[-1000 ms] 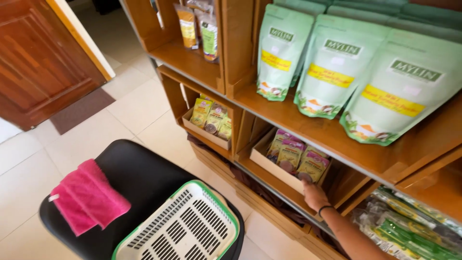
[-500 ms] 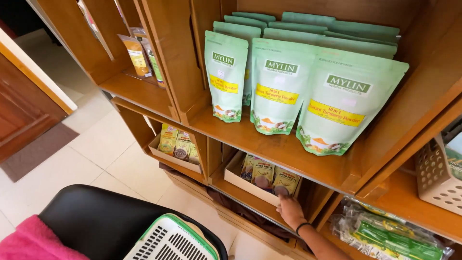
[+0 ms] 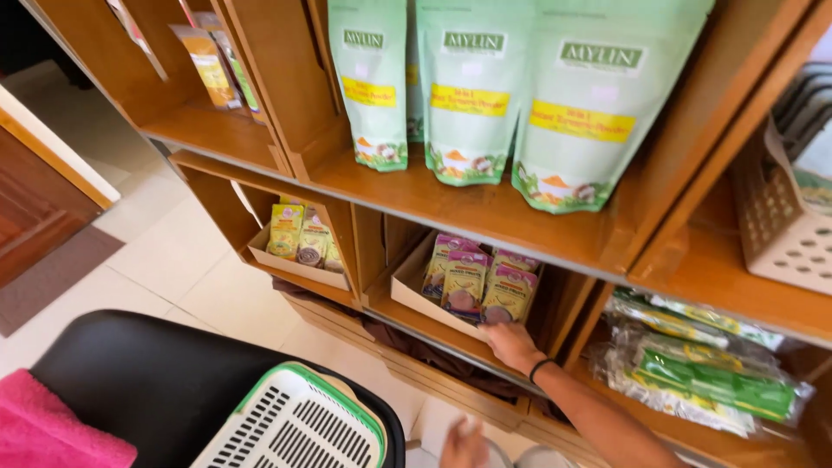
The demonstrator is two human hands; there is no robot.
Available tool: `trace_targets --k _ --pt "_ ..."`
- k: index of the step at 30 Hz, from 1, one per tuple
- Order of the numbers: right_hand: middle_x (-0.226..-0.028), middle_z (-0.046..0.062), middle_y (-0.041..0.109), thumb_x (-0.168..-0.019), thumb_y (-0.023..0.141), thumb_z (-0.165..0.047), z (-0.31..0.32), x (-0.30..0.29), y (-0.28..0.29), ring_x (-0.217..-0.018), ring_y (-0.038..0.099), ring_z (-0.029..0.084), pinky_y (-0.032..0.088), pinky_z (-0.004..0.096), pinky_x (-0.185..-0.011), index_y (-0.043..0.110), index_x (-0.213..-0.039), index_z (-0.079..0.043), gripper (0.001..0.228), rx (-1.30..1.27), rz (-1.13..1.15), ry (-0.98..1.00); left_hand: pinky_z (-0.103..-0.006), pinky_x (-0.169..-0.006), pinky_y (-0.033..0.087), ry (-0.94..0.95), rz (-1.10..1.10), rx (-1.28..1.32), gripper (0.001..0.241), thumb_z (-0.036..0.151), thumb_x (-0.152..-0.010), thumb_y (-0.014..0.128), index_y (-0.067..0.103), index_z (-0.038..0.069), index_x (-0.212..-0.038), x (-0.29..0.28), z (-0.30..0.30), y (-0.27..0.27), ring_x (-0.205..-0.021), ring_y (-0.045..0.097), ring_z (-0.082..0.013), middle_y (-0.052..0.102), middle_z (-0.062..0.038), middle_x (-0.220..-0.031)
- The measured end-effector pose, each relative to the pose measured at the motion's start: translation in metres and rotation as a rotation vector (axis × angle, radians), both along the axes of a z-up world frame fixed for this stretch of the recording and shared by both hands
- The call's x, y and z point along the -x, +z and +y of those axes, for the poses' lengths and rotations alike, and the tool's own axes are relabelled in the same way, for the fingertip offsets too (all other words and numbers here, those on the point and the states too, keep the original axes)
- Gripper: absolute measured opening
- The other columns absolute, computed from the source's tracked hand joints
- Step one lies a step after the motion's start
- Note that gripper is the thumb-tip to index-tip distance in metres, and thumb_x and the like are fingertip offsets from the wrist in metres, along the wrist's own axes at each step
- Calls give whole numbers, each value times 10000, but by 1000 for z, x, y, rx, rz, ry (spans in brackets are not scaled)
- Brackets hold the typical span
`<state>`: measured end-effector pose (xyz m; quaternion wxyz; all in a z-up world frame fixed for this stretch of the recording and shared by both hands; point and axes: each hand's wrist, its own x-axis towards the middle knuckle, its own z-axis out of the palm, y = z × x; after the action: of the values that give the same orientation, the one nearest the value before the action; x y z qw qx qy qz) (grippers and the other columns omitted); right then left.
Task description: Cleaning wooden shelves and organizing product packages in a retail store setting.
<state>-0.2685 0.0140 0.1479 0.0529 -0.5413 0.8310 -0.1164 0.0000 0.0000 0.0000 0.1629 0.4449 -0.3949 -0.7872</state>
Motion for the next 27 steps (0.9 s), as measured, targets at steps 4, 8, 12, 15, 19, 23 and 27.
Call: trace_targets --k 4,8,12,15,19,23,27 --pt "-833 190 721 -908 606 -34 3 -8 21 -771 738 318 603 444 -735 644 -1268 -86 366 -62 -29 2 -366 -820 592 -46 35 -21 1012 531 -790 804 269 131 -1550 78 -55 112 -1111 615 -247 625 -109 -1348" --pt "-845 202 709 -843 663 -38 16 -14 41 -817 714 368 580 488 -719 682 -1124 -54 282 44 12 63 -567 -920 550 69 -10 -128 1212 613 -710 778 113 139 -1606 120 -87 168 -1301 469 -375 376 -183 -1522" --pt "-834 207 704 -781 693 -40 27 -38 54 -784 708 393 566 509 -704 704 -1054 -70 275 99 -78 53 -657 -976 485 53 -30 -179 1233 635 -724 817 124 77 -1578 141 -96 165 -1348 417 -420 316 -212 -1548" --pt "-804 173 705 -820 651 -39 33 -53 54 -801 712 376 562 501 -713 671 -927 -77 115 11 -56 71 -674 -933 470 50 -13 -231 1115 535 -712 828 214 99 -1534 151 -95 154 -1299 499 -408 404 -210 -1509" --pt "-776 176 703 -819 677 -69 46 -72 48 -787 699 386 544 513 -681 671 -894 -82 77 14 -22 119 -651 -813 510 108 20 -261 906 399 -722 771 339 129 -1472 150 -89 121 -1149 603 -392 523 -213 -1416" --pt "-770 139 714 -806 636 -50 49 -77 50 -757 701 365 537 510 -645 675 -899 -83 107 45 -70 156 -583 -631 515 236 201 -281 662 135 -752 595 286 197 -1334 146 -88 66 -935 611 -352 520 -175 -1200" --pt "-814 197 682 -945 655 -436 28 -64 106 -771 689 368 539 494 -675 762 -975 -129 326 -105 -245 152 -492 -440 442 296 248 -249 461 95 -809 515 276 252 -1170 137 -80 89 -737 566 -303 501 -127 -1002"
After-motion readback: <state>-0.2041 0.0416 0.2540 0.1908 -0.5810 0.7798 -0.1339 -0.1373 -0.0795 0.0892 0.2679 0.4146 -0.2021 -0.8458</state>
